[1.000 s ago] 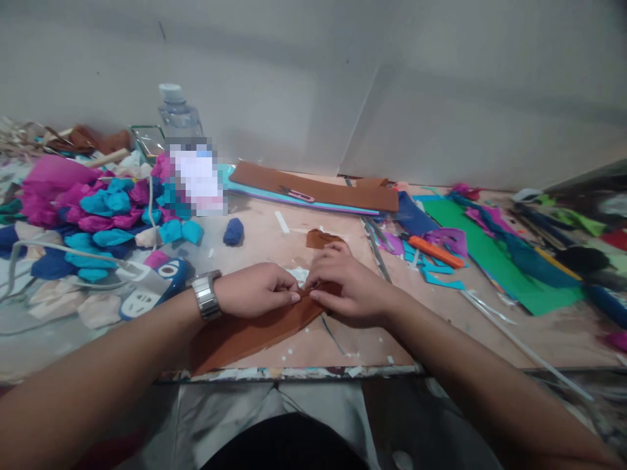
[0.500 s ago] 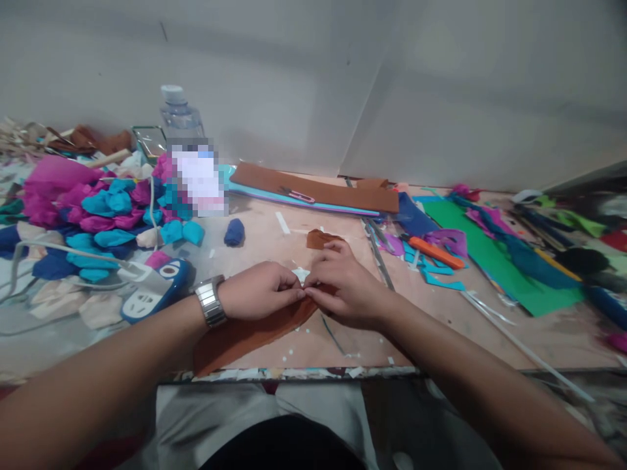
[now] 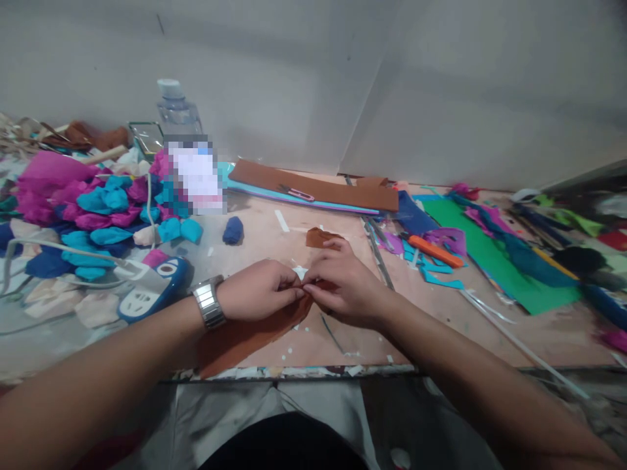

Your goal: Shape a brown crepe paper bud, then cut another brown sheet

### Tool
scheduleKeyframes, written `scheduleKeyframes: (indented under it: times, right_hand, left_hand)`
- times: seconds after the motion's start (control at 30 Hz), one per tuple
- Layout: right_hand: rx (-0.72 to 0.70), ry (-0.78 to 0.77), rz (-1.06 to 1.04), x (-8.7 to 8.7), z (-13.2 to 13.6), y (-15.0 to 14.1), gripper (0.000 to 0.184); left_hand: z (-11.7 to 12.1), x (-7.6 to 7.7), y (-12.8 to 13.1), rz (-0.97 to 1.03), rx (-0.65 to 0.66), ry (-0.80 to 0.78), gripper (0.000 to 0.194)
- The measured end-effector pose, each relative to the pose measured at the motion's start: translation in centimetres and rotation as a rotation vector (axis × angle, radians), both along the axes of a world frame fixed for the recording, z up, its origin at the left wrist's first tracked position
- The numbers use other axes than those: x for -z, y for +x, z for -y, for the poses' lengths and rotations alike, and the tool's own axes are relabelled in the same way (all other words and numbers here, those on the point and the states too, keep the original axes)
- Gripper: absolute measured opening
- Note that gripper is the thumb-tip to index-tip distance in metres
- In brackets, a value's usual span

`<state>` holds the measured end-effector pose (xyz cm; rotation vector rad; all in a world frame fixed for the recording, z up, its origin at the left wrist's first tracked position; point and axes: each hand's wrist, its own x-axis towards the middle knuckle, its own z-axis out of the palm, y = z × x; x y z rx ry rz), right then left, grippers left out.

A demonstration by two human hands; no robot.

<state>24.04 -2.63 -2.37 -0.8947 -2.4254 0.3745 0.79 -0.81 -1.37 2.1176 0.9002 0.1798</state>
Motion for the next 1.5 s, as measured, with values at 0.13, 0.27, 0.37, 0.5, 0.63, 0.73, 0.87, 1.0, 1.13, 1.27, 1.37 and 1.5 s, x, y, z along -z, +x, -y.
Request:
scheduleKeyframes:
  times: [0.13,0.27,0.37,0.5,0.63,0.73,0.87,1.0,1.13,1.27,1.37,1.5]
  right_hand:
    - [-0.024,0.020,-0.023,-0.09,0.02,0.02,0.006]
    - [-0.044,0.050,-0.046,-0.12,0.06,0.03,0.010]
    - [-0.058,0.079,-0.053,-0.05,0.04,0.05,0.012]
    - [-0.069,0.114,-0.051,0.05,0.00,0.05,0.013]
    - [-0.061,0.107,-0.026,-0.02,-0.01,0.07,0.012]
    - [-0.048,0.085,-0.013,-0.07,-0.02,0.12,0.011]
    - [-0.029,0.068,-0.018,0.00,-0.06,0.17,0.010]
    - [-0.023,0.059,-0.027,-0.07,-0.02,0.12,0.011]
    - [-0.039,0.068,-0.035,-0.19,0.08,0.01,0.011]
    - [-0.040,0.107,-0.029,-0.23,0.18,-0.10,0.011]
    - [-0.050,0.139,-0.007,-0.27,0.24,-0.15,0.012]
    - [-0.069,0.182,0.032,-0.27,0.28,-0.10,0.014]
  left_hand:
    - [-0.37,0.37,-0.12,0.031,0.012,-0.068,0.037]
    - [-0.71,0.87,-0.27,0.093,0.019,-0.163,0.031]
    - [-0.75,0.90,-0.31,0.126,0.012,-0.219,0.020]
    - [-0.72,0.58,-0.29,0.142,-0.013,-0.270,0.026]
    - [-0.69,0.50,-0.31,0.148,-0.027,-0.257,0.043]
    - [-0.63,0.50,-0.33,0.134,-0.028,-0.238,0.039]
    - [-0.56,0.41,-0.32,0.113,-0.007,-0.231,0.036]
    - [-0.61,0.56,-0.40,0.112,0.008,-0.214,0.033]
    - [-0.71,0.73,-0.46,0.131,0.003,-0.265,0.030]
    - [-0.76,0.80,-0.47,0.133,-0.021,-0.314,0.025]
    - [-0.76,0.82,-0.45,0.159,-0.067,-0.386,0.021]
    - [-0.68,0.65,-0.37,0.183,-0.075,-0.463,0.022]
